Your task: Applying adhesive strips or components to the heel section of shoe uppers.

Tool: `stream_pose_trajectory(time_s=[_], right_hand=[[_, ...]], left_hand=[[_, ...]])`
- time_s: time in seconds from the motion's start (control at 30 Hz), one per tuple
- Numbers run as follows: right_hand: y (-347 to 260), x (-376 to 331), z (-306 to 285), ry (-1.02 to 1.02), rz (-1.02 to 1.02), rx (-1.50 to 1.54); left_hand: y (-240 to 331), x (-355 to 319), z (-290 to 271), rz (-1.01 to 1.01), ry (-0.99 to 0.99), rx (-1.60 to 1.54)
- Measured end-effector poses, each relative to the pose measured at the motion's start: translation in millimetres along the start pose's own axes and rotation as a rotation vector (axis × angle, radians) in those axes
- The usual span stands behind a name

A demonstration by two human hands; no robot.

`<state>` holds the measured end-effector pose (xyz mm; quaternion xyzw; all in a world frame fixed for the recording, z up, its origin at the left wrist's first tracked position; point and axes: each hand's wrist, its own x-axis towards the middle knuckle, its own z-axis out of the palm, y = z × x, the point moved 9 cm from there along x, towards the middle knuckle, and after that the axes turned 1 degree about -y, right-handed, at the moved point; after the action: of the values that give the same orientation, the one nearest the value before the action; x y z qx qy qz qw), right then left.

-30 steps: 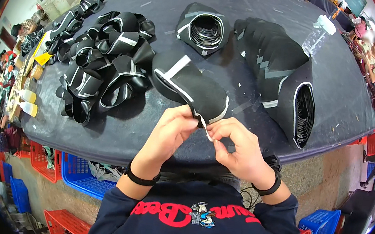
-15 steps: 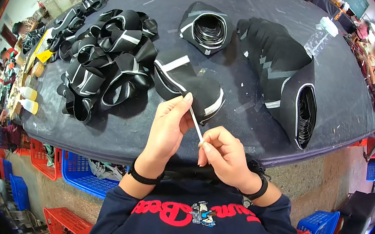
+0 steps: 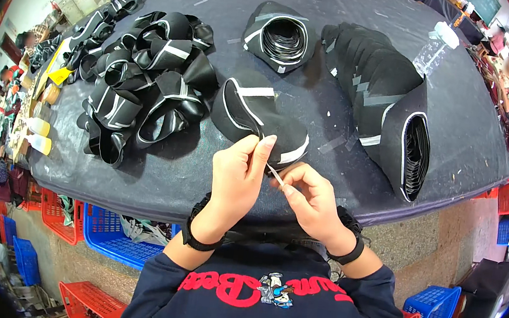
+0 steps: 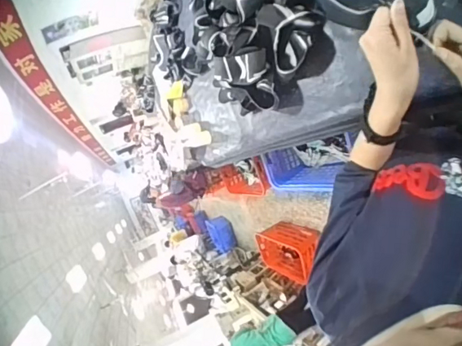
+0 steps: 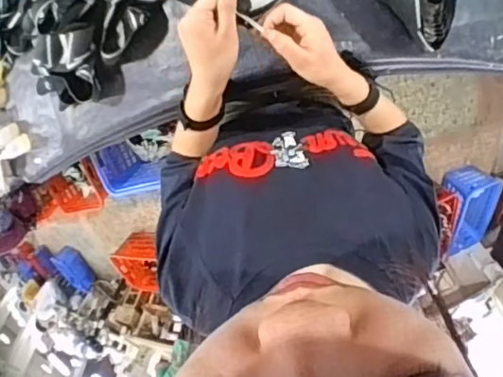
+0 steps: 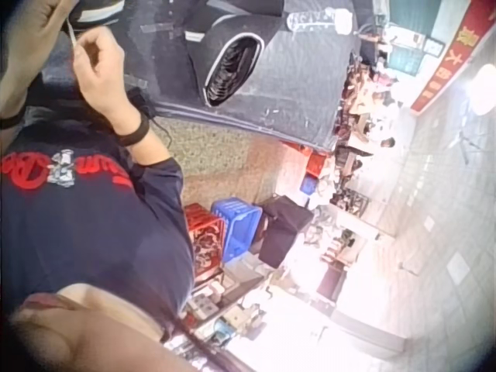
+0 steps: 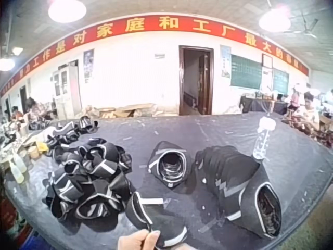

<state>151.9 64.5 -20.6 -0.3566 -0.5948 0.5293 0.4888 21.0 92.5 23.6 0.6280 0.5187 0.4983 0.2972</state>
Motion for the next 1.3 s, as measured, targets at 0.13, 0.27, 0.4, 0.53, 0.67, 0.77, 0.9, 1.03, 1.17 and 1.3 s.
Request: stream_pose_trajectory(time_s=[0.13, 0.27, 0.4, 0.53, 0.67, 0.77, 0.9, 1.03, 1.17, 1.3], right_hand=[[-9, 4, -4, 0.002, -0.125, -0.064], [-14, 5, -6, 0.000, -0.160, -0.057], [-17, 6, -6, -0.012, -0.163, -0.056], [-27, 6, 3, -0.063, -0.186, -0.123], [-32, 7, 7, -0.080, -0.207, -0.049], [-30, 6, 6, -0.070, -0.197, -0.010], [-17, 5, 1, -0.035, -0.107, -0.030], [-13, 4, -1, -0.019, -0.081, -0.036], [-31, 3, 3, -0.034, -0.193, -0.026], [-49, 6, 10, -0.035, -0.261, -0.122]], left_hand=[[-3, 1, 6, -0.071, -0.109, -0.202], [-14, 2, 18, -0.182, -0.272, -0.545], [-19, 1, 16, -0.240, -0.323, -0.529], [-18, 1, 8, -0.228, -0.195, -0.511], [-18, 0, 5, -0.168, -0.115, -0.429], [-17, 0, 7, -0.175, -0.105, -0.471], [-17, 0, 1, -0.148, -0.053, -0.403], [-19, -2, 2, -0.125, -0.071, -0.392], [-28, -4, 10, -0.259, -0.093, -0.641], [-33, -9, 17, -0.354, -0.124, -0.703]])
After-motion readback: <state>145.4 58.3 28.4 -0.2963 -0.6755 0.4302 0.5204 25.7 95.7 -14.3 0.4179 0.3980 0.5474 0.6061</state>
